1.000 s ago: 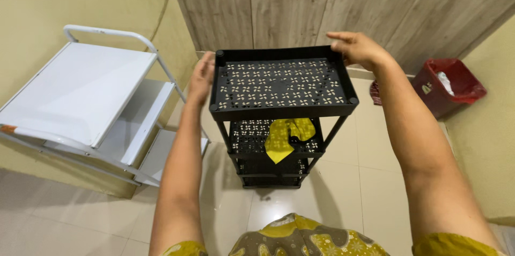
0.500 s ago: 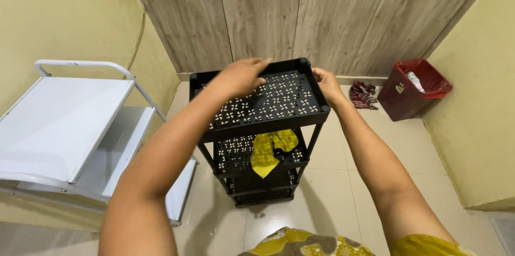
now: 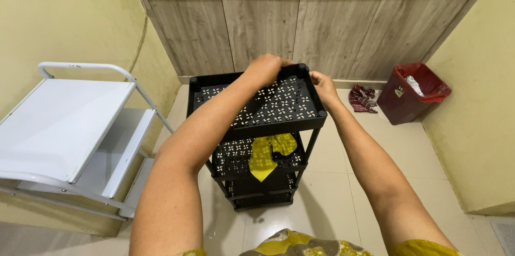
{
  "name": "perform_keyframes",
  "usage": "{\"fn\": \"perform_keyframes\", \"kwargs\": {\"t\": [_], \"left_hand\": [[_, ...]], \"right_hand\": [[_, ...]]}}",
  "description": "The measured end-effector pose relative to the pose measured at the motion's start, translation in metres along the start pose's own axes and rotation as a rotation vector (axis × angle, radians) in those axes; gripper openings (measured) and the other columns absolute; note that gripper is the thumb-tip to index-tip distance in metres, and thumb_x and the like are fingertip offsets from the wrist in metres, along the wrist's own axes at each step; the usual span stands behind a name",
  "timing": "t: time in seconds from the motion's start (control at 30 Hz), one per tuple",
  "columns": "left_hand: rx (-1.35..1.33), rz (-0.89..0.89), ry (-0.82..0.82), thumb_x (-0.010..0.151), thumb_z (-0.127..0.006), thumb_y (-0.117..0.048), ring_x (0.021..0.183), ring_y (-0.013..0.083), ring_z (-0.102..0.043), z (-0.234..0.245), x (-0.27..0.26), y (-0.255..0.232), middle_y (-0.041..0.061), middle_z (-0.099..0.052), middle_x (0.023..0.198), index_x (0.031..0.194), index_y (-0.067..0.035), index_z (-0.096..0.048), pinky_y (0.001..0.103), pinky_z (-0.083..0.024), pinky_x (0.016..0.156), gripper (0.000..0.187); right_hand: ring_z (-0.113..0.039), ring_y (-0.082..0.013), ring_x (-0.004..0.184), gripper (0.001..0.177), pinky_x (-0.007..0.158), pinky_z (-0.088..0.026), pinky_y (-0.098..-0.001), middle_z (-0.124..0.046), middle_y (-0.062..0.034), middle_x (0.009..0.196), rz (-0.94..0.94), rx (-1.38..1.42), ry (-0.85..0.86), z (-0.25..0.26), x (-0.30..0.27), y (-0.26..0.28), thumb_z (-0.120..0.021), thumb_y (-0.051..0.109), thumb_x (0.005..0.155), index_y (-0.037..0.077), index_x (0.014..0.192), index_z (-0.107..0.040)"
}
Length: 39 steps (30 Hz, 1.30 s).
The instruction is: The person kneels on the floor and takes apart a black plastic rolling cart, lifting the shelves off the frame, pulling out the vertical poles, and wiping the parts with a yellow cloth. They then move to a white metal cart and unscrew its frame with a screwdriver.
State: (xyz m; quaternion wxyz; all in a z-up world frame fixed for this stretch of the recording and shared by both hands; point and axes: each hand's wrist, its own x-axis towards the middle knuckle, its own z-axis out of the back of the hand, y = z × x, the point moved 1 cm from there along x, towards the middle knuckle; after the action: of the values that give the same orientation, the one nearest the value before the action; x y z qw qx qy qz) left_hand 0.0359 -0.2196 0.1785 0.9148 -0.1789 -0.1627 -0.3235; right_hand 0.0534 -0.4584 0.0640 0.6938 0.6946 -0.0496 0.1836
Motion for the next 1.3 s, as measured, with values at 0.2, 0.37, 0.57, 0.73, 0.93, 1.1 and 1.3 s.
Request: {"fn": "perform_keyframes", "kwargs": {"t": [0.2, 0.37, 0.57, 0.73, 0.93, 1.1, 1.3], "left_hand": [[0.161, 0.091, 0.097, 0.093, -0.060, -0.002, 0.099, 0.0340, -0.072, 0.002, -0.007, -0.012, 0.014, -0.075, 0.109, 0.140, -0.039, -0.063, 0.046, -0.057, 0.086, 0.060], [0.192, 0.133, 0.288, 0.095, -0.060, -0.014, 0.114, 0.0322, -0.066, 0.016, -0.006, -0.023, 0.011, -0.070, 0.127, 0.154, -0.037, -0.044, 0.048, -0.052, 0.098, 0.066], [-0.073, 0.080, 0.245, 0.095, -0.068, -0.037, 0.145, 0.0320, -0.035, 0.079, -0.045, -0.013, 0.013, -0.034, 0.160, 0.157, -0.016, -0.027, 0.044, -0.029, 0.117, 0.078], [0.135, 0.328, 0.068, 0.094, -0.067, -0.046, 0.143, 0.0344, -0.042, 0.129, -0.147, 0.035, 0.015, -0.045, 0.155, 0.153, -0.015, -0.042, 0.044, -0.034, 0.115, 0.071], [-0.343, 0.569, -0.292, 0.100, -0.058, -0.035, 0.138, 0.0332, -0.052, 0.077, -0.205, 0.102, 0.023, -0.055, 0.146, 0.154, -0.007, -0.042, 0.038, -0.038, 0.113, 0.062], [-0.437, 0.487, -0.345, 0.102, -0.054, -0.029, 0.137, 0.0318, -0.055, 0.050, -0.212, 0.136, 0.024, -0.056, 0.146, 0.152, -0.005, -0.043, 0.036, -0.040, 0.112, 0.057], [-0.319, 0.476, -0.310, 0.102, -0.054, -0.026, 0.132, 0.0348, -0.058, 0.050, -0.218, 0.127, 0.026, -0.062, 0.137, 0.154, -0.012, -0.046, 0.038, -0.043, 0.109, 0.054]], "right_hand": [[-0.071, -0.0104, 0.087, 0.035, 0.073, -0.059, -0.0238, -0.076, -0.0052, 0.105, -0.089, 0.084, -0.042, -0.008, -0.009, 0.032, -0.069, 0.001, 0.091, 0.007, 0.126, -0.063], [-0.070, -0.0159, 0.106, 0.052, 0.082, -0.060, -0.0291, -0.072, -0.0030, 0.130, -0.253, 0.167, -0.047, -0.007, -0.008, 0.095, -0.055, 0.030, 0.106, 0.012, 0.155, -0.053], [-0.067, -0.0167, 0.099, 0.056, 0.083, -0.056, -0.0302, -0.069, -0.0095, 0.120, -0.249, -0.364, 0.192, -0.025, -0.003, 0.122, -0.063, -0.002, 0.092, 0.012, 0.146, -0.058], [-0.067, -0.0141, 0.095, 0.053, 0.084, -0.056, -0.0266, -0.072, -0.0071, 0.115, -0.189, -0.298, 0.118, -0.026, 0.022, 0.098, -0.054, -0.009, 0.089, 0.008, 0.138, -0.064], [-0.067, -0.0163, 0.101, 0.052, 0.090, -0.054, -0.0280, -0.073, -0.0082, 0.119, -0.100, -0.269, 0.131, -0.020, 0.060, 0.073, -0.054, -0.011, 0.087, 0.005, 0.135, -0.067], [-0.066, -0.0202, 0.111, 0.040, 0.098, -0.049, -0.0353, -0.073, -0.0112, 0.123, -0.094, -0.642, 0.220, -0.012, 0.063, 0.093, -0.062, 0.012, 0.094, 0.010, 0.133, -0.070], [-0.066, -0.0464, 0.115, 0.071, 0.106, -0.055, -0.0561, -0.069, -0.0358, 0.115, -0.032, -0.888, 0.106, -0.018, 0.096, 0.171, -0.049, 0.057, 0.119, -0.011, 0.114, -0.069]]}}
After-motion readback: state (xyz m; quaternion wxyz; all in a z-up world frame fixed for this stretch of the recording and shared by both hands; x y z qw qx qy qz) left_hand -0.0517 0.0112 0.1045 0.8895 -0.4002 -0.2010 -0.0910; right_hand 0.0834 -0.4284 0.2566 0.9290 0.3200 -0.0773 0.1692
